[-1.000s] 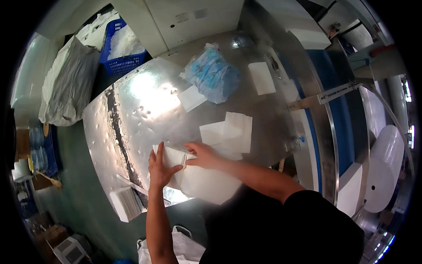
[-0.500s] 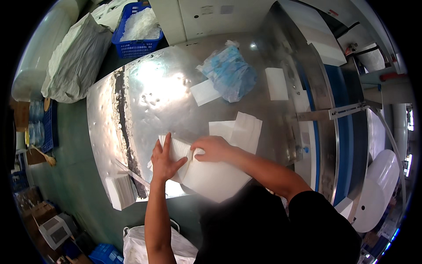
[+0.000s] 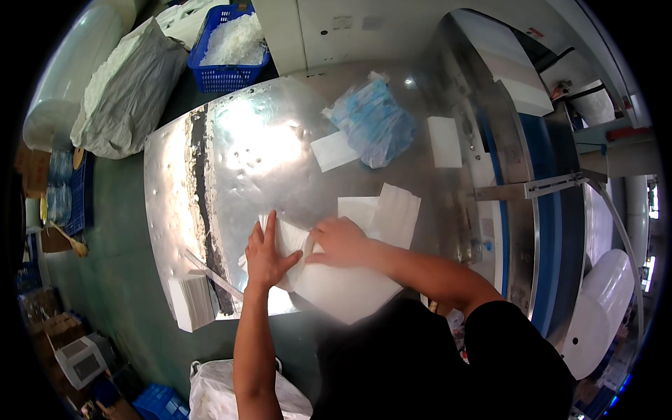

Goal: The person picks white rectangular items from a blue basket and places them onto a metal table. They then pick up light blue plastic bags and place them on the table. The person continues to pick up the white items and place them into the plastic bags, then places the filled bags onto a conveyor belt.

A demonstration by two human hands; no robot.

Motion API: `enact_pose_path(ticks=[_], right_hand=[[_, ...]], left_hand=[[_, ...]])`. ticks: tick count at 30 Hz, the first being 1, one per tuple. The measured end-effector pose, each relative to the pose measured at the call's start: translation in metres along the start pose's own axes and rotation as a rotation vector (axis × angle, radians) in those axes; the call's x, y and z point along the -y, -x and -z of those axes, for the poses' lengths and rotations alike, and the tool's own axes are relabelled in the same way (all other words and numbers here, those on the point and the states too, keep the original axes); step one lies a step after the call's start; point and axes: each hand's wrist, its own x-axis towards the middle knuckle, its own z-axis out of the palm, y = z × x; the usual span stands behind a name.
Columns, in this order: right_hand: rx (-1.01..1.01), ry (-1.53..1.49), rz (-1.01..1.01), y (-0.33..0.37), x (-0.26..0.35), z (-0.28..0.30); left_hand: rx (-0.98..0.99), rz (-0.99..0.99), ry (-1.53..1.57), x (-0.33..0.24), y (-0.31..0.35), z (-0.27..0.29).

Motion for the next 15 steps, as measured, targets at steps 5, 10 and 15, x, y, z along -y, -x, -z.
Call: enact_pose_path(ticks=[5, 10, 15], right_hand=[[0.031, -0.429, -0.145, -0.008, -0.014, 0.005], [-0.116, -0.405, 0.023, 0.008, -0.023, -0.015], [-0.226, -0.244, 0.221, 0.012, -0.022, -0.010]], left_hand=[[0.009, -0.004, 0.037, -0.006, 0.001, 0.005], [-0.001, -0.020, 0.051, 0.000, 0.000, 0.004], [0.019, 0.003, 0.015, -0.006, 0.000, 0.006]])
